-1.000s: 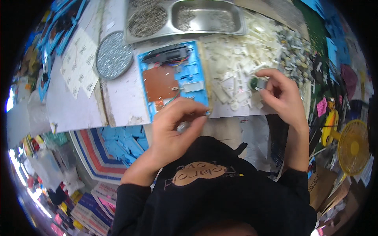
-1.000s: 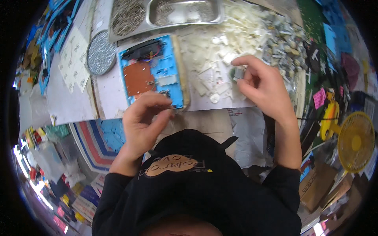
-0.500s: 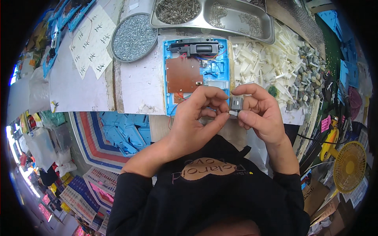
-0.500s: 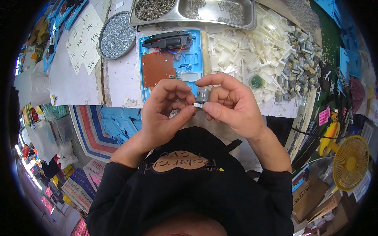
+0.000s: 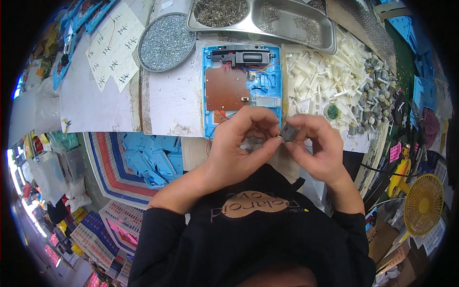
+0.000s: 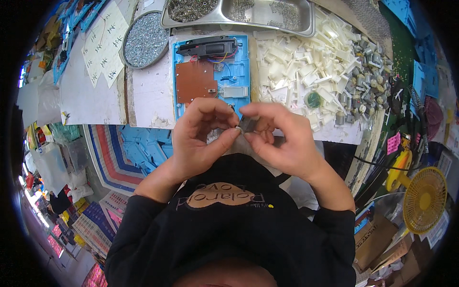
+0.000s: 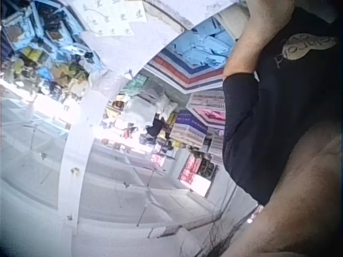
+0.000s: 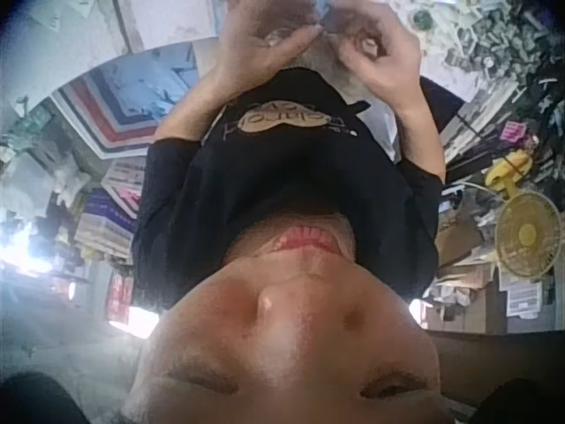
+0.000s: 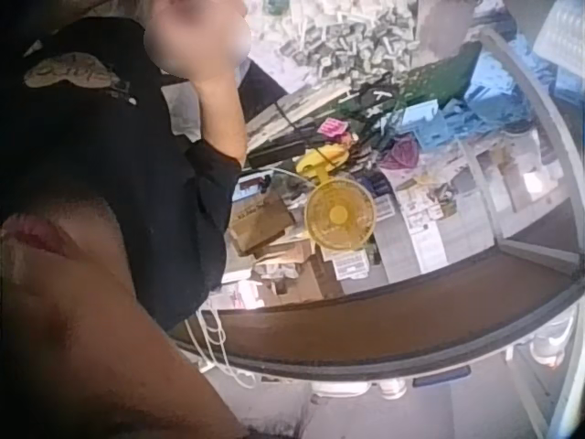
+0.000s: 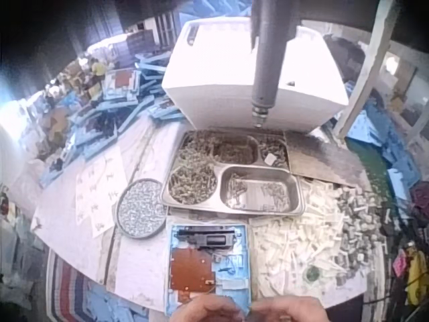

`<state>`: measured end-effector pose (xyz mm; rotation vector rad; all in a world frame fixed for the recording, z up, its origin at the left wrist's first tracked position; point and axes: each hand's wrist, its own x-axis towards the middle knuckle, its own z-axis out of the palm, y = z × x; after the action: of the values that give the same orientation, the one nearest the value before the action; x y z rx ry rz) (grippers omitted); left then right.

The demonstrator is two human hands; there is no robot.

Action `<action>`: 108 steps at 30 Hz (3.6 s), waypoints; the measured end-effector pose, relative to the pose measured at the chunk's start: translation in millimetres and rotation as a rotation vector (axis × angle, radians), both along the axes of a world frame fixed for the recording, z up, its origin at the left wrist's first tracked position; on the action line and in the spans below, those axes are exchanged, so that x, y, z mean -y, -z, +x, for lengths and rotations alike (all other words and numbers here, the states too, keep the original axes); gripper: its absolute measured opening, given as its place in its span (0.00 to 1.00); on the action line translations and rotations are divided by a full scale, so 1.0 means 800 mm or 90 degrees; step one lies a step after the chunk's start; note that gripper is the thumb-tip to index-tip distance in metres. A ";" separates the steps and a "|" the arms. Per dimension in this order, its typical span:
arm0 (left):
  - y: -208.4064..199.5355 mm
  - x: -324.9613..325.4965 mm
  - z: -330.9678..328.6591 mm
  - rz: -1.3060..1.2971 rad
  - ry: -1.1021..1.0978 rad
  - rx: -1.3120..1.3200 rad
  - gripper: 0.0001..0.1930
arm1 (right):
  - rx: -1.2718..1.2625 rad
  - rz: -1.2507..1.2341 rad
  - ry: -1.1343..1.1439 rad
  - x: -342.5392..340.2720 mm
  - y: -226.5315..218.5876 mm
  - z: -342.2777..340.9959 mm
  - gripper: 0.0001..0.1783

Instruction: Assemble and solder components into a blue plastic electronic housing.

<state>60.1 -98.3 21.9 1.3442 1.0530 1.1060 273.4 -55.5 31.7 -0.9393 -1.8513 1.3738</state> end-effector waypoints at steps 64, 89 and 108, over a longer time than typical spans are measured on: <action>0.015 -0.126 -0.060 0.534 0.065 -0.495 0.14 | 0.203 0.266 0.077 -0.085 0.012 -0.002 0.16; 0.038 -0.065 -0.076 0.170 -0.329 -0.082 0.04 | 0.306 0.406 0.076 -0.105 -0.010 -0.050 0.13; 0.047 -0.069 -0.074 0.165 -0.363 -0.037 0.03 | 0.198 0.548 0.007 -0.117 0.010 -0.120 0.07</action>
<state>1.2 -42.8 -15.4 1.3132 1.4224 1.6773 177.3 38.1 23.5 -0.7046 -2.3379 0.3162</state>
